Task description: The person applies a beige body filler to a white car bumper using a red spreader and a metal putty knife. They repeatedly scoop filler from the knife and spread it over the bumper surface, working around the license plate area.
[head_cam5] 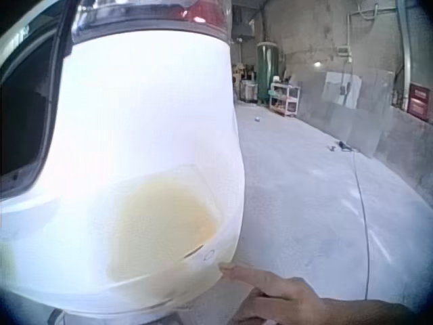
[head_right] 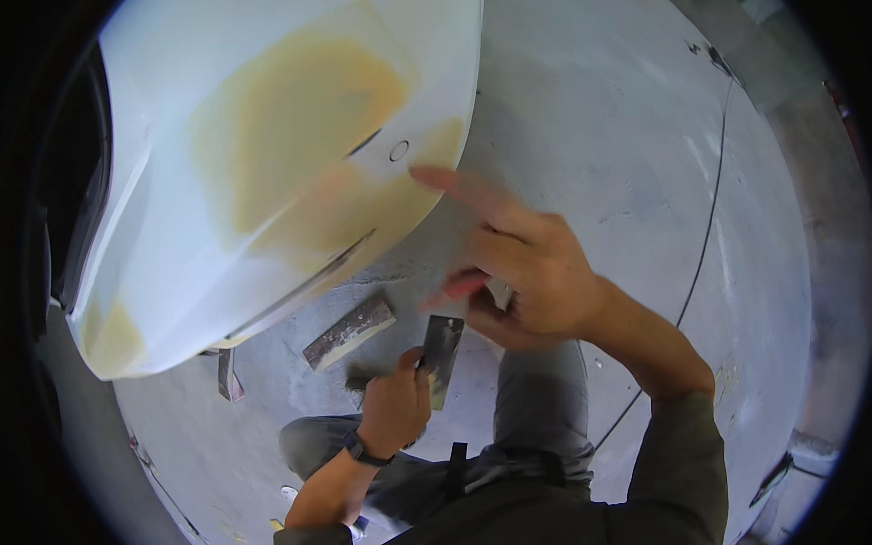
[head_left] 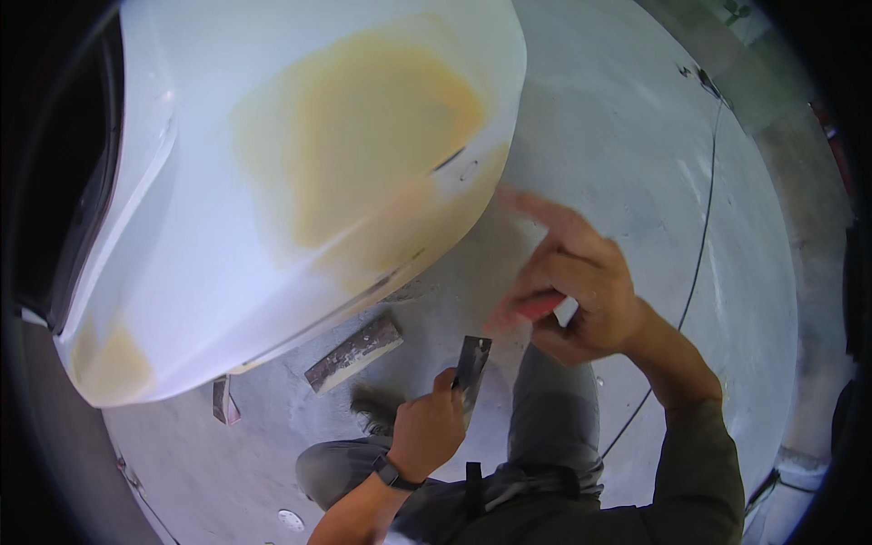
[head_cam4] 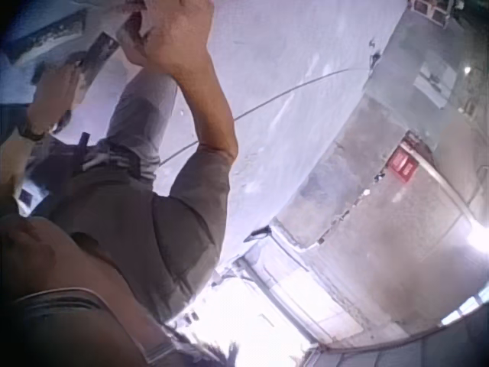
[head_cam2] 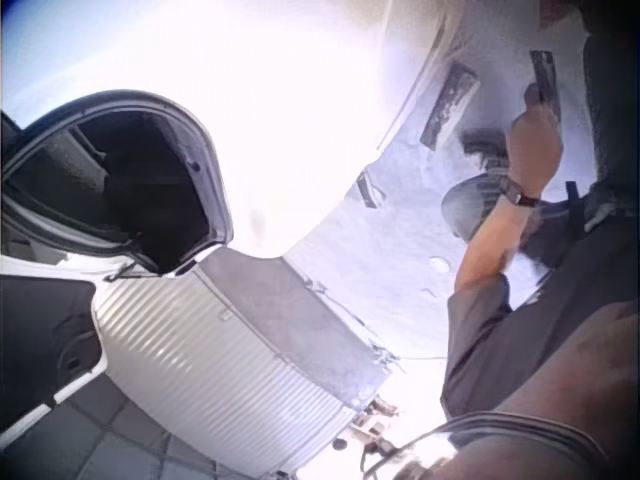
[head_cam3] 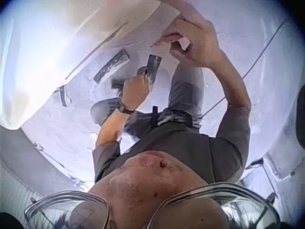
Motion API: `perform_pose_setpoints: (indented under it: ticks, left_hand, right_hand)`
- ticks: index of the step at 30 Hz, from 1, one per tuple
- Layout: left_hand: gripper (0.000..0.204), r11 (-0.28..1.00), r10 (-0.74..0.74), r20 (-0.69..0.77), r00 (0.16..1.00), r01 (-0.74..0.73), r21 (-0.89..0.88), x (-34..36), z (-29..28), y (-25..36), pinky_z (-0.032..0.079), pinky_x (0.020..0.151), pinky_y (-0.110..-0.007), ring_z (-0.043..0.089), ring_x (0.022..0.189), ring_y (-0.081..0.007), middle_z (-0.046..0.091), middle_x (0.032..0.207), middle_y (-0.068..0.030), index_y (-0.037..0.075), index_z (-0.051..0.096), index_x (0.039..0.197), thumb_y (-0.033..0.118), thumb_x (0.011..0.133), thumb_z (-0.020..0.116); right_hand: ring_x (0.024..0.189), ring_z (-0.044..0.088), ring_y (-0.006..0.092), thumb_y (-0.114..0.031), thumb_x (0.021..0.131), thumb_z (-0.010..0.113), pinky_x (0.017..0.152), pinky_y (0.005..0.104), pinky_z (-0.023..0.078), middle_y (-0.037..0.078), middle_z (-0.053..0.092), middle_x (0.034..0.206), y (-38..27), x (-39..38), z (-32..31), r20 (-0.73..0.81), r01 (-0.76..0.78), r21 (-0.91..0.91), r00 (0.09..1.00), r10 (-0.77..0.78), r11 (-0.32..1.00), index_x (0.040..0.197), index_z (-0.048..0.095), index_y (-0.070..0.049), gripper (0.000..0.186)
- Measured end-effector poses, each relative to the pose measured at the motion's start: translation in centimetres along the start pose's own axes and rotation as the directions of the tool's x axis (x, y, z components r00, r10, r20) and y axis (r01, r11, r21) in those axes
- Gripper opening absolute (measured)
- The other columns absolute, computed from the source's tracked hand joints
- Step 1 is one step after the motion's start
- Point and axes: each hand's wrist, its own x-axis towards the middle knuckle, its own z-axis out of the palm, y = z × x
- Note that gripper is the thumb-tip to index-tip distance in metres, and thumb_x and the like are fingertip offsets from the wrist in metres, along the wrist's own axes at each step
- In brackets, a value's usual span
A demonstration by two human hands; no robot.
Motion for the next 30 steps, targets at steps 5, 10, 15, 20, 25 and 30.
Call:
perform_pose_setpoints:
  ticks: [5, 10, 15, 20, 25, 30]
  left_hand:
    - [0.025, 0.999, 0.042, 0.121, 0.992, -0.041, -0.008, 2.5, 0.4, -2.9, 0.053, 0.057, -0.054, 0.066, 0.062, -0.0444, 0.065, 0.064, -0.0198, 0.003, 0.056, 0.121, 0.014, 0.098, 0.059]
    - [0.017, 0.920, 0.185, -0.012, 0.983, -0.178, -0.349, 0.3, 4.6, -4.2, 0.051, 0.059, -0.057, 0.066, 0.065, -0.0460, 0.065, 0.067, -0.0208, 0.005, 0.058, 0.111, 0.018, 0.100, 0.058]
    - [0.017, 0.974, 0.097, 0.012, 0.995, -0.092, -0.208, -4.1, 6.1, -4.6, 0.048, 0.060, -0.059, 0.064, 0.067, -0.0477, 0.066, 0.069, -0.0221, 0.005, 0.059, 0.102, 0.022, 0.102, 0.056]
    - [0.027, 0.951, -0.291, 0.217, 0.932, 0.306, -0.038, -10.3, -1.6, -3.2, 0.045, 0.062, -0.062, 0.064, 0.070, -0.0493, 0.068, 0.074, -0.0230, 0.006, 0.060, 0.090, 0.029, 0.104, 0.055]
    - [0.029, 0.932, -0.350, 0.276, 0.895, 0.304, 0.197, -13.7, -7.2, -3.7, 0.046, 0.063, -0.063, 0.063, 0.071, -0.0510, 0.066, 0.075, -0.0269, 0.005, 0.058, 0.086, 0.028, 0.104, 0.054]
    - [0.032, 0.984, -0.177, 0.389, 0.904, 0.157, 0.083, -16.4, -9.6, -7.7, 0.044, 0.066, -0.062, 0.060, 0.073, -0.0522, 0.064, 0.074, -0.0283, 0.002, 0.054, 0.080, 0.024, 0.103, 0.054]
  right_hand:
    - [0.063, 0.067, 0.0162, 0.004, 0.060, 0.077, 0.058, 0.0276, 0.055, 0.030, 0.053, 0.147, -1.9, 5.9, 4.6, -0.069, -0.062, -0.143, 0.996, 0.052, 0.988, 0.074, 0.066, -0.004, 0.020]
    - [0.067, 0.066, 0.0211, -0.004, 0.066, 0.080, 0.055, 0.0317, 0.053, 0.014, 0.055, 0.151, -8.4, 5.4, 8.5, 0.162, -0.196, 0.108, 0.971, 0.177, 0.975, 0.081, 0.064, -0.005, 0.021]
    - [0.097, 0.072, 0.0340, 0.001, 0.066, 0.070, 0.076, 0.0359, 0.058, 0.022, 0.062, 0.137, -12.5, 5.2, 5.3, 0.051, -0.382, 0.701, 0.869, 0.491, 0.602, 0.094, 0.065, -0.003, 0.028]
    - [0.096, 0.065, 0.0099, 0.000, 0.092, 0.062, 0.086, 0.0300, 0.054, 0.006, 0.070, 0.105, -13.2, 6.2, -0.6, 0.133, -0.421, 0.906, 0.356, 0.925, 0.032, 0.120, 0.063, 0.002, 0.028]
    - [0.077, 0.069, 0.0195, 0.000, 0.090, 0.065, 0.070, 0.0331, 0.054, 0.009, 0.073, 0.095, -10.6, 10.1, 0.1, -0.349, -0.629, 0.510, 0.472, 0.810, 0.587, 0.107, 0.072, -0.001, 0.019]
    - [0.080, 0.071, 0.0273, 0.003, 0.084, 0.073, 0.066, 0.0354, 0.057, 0.012, 0.071, 0.098, -9.7, 13.5, 3.5, -0.622, -0.689, -0.056, 0.590, 0.515, 0.723, 0.112, 0.073, -0.003, 0.029]
